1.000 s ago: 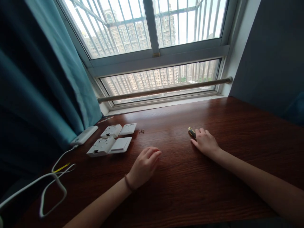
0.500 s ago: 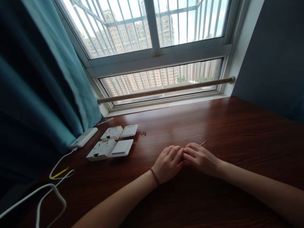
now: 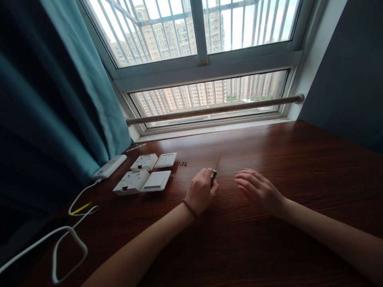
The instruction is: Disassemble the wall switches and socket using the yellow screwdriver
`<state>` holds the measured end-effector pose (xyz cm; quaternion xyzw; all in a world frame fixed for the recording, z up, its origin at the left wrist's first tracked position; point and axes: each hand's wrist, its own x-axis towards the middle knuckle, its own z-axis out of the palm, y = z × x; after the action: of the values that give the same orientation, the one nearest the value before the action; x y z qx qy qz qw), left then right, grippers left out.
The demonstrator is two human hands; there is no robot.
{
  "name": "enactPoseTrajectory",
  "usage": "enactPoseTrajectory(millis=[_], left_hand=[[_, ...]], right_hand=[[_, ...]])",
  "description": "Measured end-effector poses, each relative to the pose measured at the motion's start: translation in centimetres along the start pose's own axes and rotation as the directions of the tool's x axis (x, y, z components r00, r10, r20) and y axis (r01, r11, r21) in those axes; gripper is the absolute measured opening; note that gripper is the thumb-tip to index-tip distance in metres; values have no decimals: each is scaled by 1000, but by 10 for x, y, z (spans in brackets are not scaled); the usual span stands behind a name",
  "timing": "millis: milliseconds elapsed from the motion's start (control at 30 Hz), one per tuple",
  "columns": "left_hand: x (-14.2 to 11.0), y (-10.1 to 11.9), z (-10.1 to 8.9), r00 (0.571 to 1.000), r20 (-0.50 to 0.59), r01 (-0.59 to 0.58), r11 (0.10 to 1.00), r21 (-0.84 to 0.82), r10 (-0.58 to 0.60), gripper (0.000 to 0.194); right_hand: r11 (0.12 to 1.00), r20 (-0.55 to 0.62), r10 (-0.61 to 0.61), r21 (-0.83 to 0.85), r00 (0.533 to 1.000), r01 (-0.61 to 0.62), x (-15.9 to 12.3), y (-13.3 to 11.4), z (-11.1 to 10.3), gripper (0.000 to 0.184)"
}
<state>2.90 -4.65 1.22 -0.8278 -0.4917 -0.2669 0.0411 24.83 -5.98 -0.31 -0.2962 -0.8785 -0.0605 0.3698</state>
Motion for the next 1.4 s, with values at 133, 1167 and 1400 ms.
enactPoseTrajectory(millis=[133,1167,1400], left_hand=[[18,-38,-6,948,86,281,934,219,-306,16],[23,-90,6,846,142,414,800,435,-514,25],[22,-82,3,855,119,405,793,454,-505,29]], right_hand=[[999,1,34,30,999,-34,0,3,1,27],[999,36,35,5,999,-35,-2,2,6,32],[999,53,52,12,997,-53,-3,2,6,32]])
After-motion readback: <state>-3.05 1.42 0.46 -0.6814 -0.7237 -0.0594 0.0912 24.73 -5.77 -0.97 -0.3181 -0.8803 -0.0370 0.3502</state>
